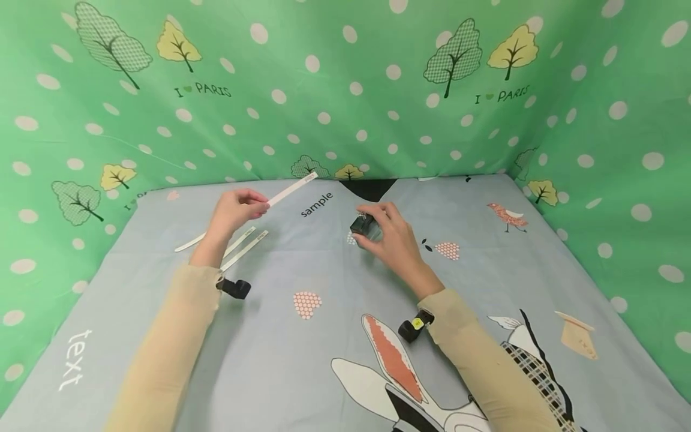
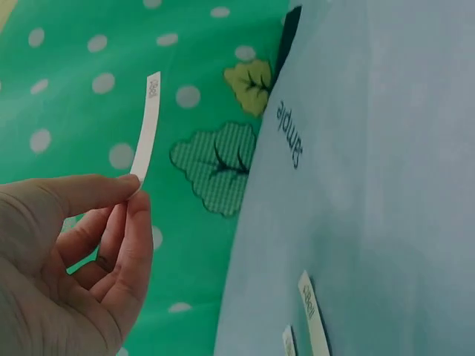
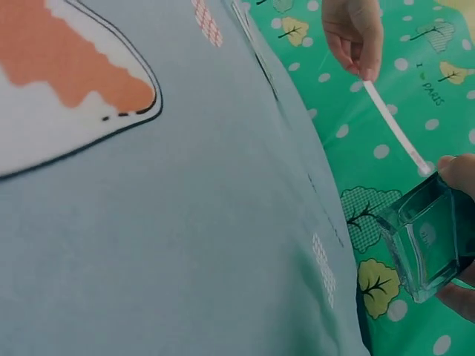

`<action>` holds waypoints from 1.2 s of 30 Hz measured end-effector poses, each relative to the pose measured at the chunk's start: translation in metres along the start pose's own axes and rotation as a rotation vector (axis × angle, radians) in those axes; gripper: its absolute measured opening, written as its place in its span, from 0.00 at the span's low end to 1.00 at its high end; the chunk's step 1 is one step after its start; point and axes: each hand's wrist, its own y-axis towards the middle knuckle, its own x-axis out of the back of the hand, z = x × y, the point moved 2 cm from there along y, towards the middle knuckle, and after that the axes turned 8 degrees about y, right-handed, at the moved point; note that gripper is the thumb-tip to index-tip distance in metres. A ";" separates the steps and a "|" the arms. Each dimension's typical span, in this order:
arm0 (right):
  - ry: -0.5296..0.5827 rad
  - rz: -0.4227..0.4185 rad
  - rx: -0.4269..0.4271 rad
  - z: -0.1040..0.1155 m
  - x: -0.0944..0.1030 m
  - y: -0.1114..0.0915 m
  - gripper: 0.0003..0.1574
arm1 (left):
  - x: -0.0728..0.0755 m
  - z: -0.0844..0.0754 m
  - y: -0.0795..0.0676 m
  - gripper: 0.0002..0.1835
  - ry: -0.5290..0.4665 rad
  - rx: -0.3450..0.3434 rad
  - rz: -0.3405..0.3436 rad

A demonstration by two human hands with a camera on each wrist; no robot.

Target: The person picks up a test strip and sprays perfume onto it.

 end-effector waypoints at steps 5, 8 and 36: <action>-0.003 0.002 -0.014 0.001 -0.002 0.000 0.34 | -0.011 -0.012 -0.020 0.10 0.013 -0.044 0.053; -0.003 0.010 -0.026 0.003 -0.003 0.001 0.33 | -0.013 -0.016 -0.030 0.09 0.027 -0.053 0.061; 0.020 0.039 -0.068 0.005 -0.007 -0.001 0.34 | -0.004 0.008 -0.057 0.11 0.012 -0.005 0.087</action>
